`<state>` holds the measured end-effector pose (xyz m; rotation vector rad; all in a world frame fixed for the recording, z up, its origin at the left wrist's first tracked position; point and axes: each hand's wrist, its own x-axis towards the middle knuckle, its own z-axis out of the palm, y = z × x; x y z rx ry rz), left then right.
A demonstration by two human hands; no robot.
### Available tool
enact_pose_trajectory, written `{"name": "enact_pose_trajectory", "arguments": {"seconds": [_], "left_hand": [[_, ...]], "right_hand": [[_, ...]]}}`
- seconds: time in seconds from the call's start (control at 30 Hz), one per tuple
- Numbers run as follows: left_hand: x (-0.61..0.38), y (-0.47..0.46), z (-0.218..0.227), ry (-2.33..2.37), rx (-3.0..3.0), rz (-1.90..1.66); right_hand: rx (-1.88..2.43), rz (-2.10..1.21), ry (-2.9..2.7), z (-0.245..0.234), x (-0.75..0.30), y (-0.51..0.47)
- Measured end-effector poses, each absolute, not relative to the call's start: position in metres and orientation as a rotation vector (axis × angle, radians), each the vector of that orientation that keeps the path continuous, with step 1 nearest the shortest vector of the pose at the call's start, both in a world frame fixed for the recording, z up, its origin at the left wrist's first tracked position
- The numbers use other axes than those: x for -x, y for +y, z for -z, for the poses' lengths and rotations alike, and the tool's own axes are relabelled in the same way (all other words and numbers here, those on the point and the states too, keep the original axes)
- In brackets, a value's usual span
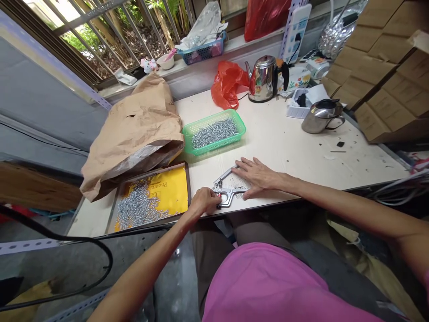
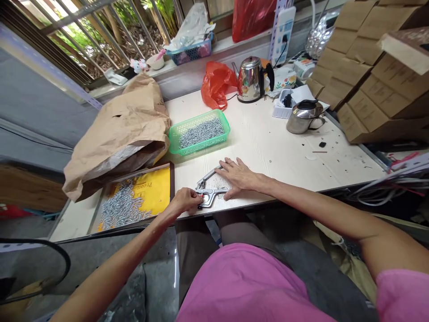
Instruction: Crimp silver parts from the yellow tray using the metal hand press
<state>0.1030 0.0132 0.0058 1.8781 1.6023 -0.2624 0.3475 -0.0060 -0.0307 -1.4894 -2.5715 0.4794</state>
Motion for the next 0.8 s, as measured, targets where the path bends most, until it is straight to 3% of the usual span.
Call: {"name": "enact_pose_trajectory", "arguments": {"seconds": [0.33, 0.6, 0.67, 0.8], "left_hand": [[-0.073, 0.041, -0.028, 1.36, -1.23, 0.091], [-0.104, 0.109, -0.121, 1.299, -1.762, -0.579], [-0.087, 0.12, -0.131, 1.453, -2.017, -0.541], [-0.02, 0.11, -0.109, 2.007, -2.3, 0.01]], "right_hand": [[1.52, -0.489, -2.578, 0.03, -0.347, -0.01], [1.534, -0.361, -2.641, 0.041, -0.348, -0.014], [1.505, -0.312, -2.611, 0.05, -0.349, -0.015], [1.442, -0.238, -2.576, 0.066, -0.351, -0.016]]}}
